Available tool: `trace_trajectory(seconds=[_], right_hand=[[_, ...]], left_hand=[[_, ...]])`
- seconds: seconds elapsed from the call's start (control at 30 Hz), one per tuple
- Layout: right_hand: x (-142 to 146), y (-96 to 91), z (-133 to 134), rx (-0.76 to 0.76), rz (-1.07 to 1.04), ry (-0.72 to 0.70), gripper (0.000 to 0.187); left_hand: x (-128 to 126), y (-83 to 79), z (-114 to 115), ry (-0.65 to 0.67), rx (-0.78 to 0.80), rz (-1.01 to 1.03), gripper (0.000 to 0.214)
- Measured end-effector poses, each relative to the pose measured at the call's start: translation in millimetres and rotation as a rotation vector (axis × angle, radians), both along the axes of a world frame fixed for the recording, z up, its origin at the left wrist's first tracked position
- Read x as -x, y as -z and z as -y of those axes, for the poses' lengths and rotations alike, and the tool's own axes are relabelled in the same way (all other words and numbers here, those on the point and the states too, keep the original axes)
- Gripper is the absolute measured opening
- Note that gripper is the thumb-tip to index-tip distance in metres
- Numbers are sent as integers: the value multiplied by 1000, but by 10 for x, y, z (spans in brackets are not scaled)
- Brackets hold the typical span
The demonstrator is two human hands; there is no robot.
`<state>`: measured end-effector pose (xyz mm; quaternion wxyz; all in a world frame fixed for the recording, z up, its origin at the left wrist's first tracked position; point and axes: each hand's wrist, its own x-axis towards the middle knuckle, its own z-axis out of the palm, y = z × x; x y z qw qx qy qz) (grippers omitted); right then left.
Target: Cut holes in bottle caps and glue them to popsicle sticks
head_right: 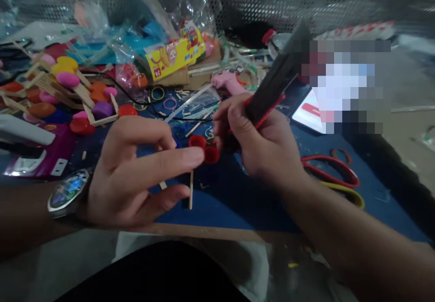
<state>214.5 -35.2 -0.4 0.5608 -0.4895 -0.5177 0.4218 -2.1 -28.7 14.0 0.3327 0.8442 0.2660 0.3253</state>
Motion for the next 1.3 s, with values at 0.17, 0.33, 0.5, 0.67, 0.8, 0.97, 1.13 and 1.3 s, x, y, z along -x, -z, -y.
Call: trace_trajectory(seconds=[0.17, 0.33, 0.5, 0.67, 0.8, 0.97, 1.13, 1.3], right_hand=[[-20, 55, -26, -2, 116, 9, 33], [-8, 77, -38, -36, 205, 0, 35], [2, 57, -36, -67, 183, -62, 47], [-13, 37, -22, -92, 282, -59, 47], [-48, -4, -10, -165, 518, -75, 32], [-57, -17, 13, -272, 638, -135, 26], [-68, -21, 15, -374, 738, -143, 29], [-64, -124, 31, -413, 791, -198, 31]], left_hand=[[-3, 68, -270, -7, -390, -262, 33], [-53, 158, -297, -39, -261, -467, 26], [-67, 146, -341, -50, -219, -479, 12], [-52, 164, -342, -84, -120, -287, 13], [-49, 180, -334, -132, 51, -41, 17], [-47, 168, -310, -102, 212, 151, 23], [-56, 169, -298, -131, 305, 217, 35], [-85, 188, -318, -115, 528, 386, 44]])
